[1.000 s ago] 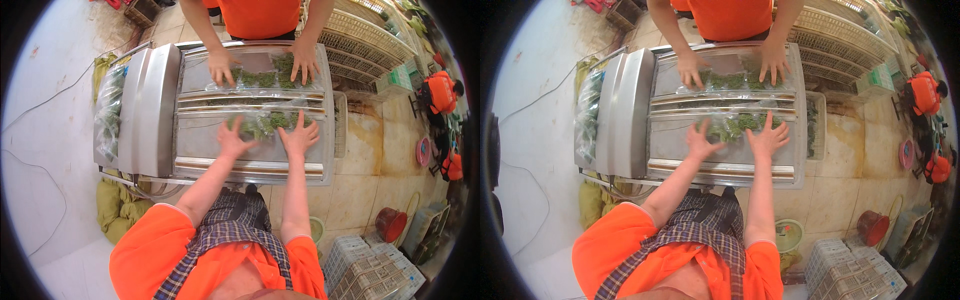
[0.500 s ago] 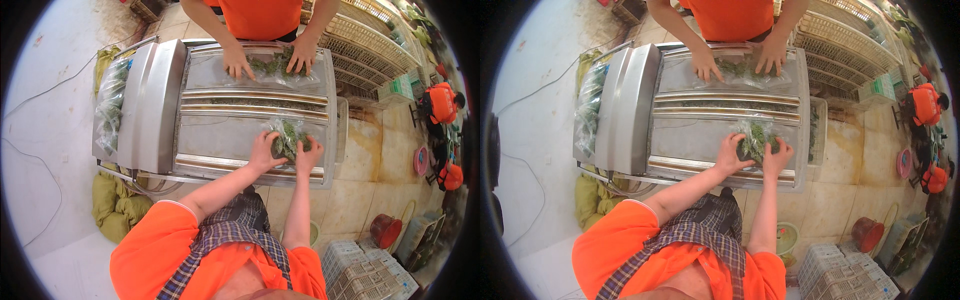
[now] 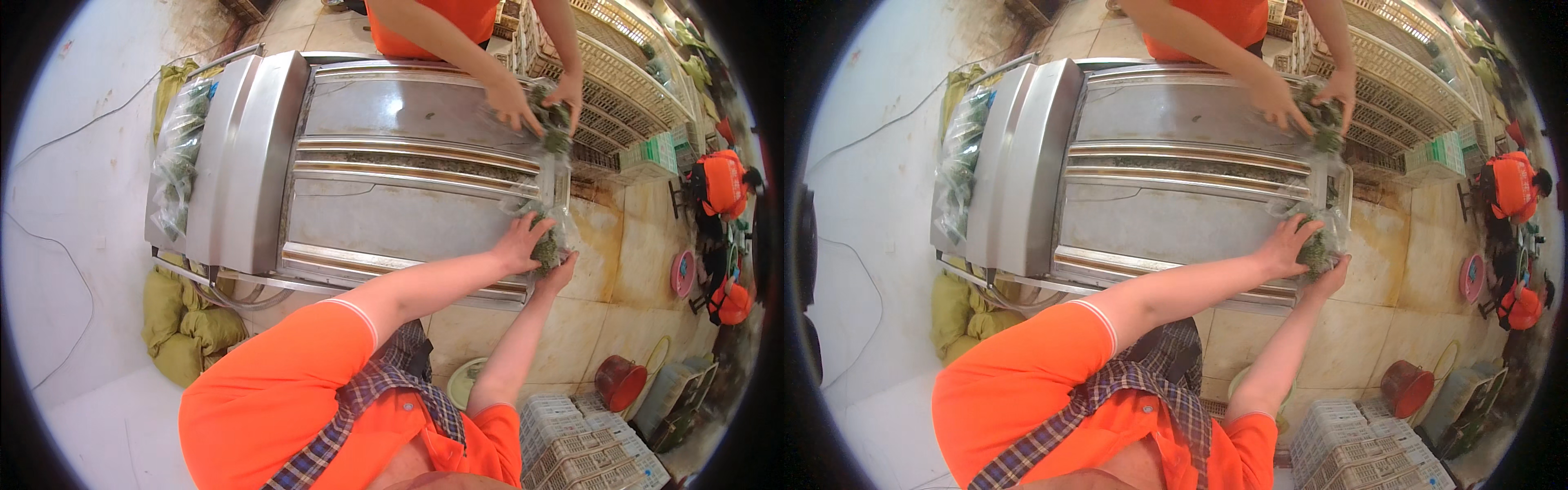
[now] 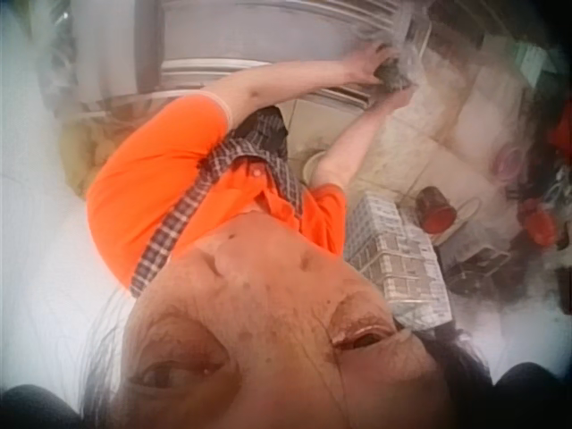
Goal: The person places small portions of green leafy vegetables into clear plastic bags on a stainless steel tray. They then move the filled bags into a plastic crate. The process is repeated with multiple bags.
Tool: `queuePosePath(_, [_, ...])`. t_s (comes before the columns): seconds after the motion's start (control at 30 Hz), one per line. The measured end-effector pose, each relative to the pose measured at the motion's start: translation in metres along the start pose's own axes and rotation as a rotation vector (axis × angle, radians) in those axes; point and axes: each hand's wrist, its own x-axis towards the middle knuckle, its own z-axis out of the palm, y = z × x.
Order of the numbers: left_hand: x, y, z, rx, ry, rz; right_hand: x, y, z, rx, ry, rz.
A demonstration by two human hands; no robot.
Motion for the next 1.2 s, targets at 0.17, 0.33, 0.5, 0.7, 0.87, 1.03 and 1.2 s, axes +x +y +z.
queuePosePath(0.17, [0.017,0.019,-0.003,-0.110,-0.087,0.054,0.022,-0.005,-0.033,0.369,-0.097,0.283])
queuePosePath(0.33, [-0.012,0.010,-0.023,-0.163,0.041,0.210,0.001,0.001,0.001,0.128,0.360,0.102])
queuePosePath(0.5, [-0.089,-0.046,-0.068,0.047,0.170,0.143,0.021,0.024,-0.019,-0.645,0.371,-0.540])
queuePosePath(0.7, [-0.178,-0.102,-0.108,0.387,0.305,0.051,-0.046,0.013,0.110,-1.464,0.055,-0.728])
queuePosePath(0.87, [-0.172,-0.094,-0.103,0.495,0.316,0.014,-0.039,0.004,0.079,-1.463,-0.024,-0.658])
queuePosePath(1.03, [-0.172,-0.094,-0.103,0.499,0.329,0.044,-0.026,-0.011,0.006,-1.195,0.027,-0.579])
queuePosePath(1.2, [-0.177,-0.097,-0.106,0.510,0.341,0.033,-0.033,-0.025,0.052,-1.513,0.185,-0.683])
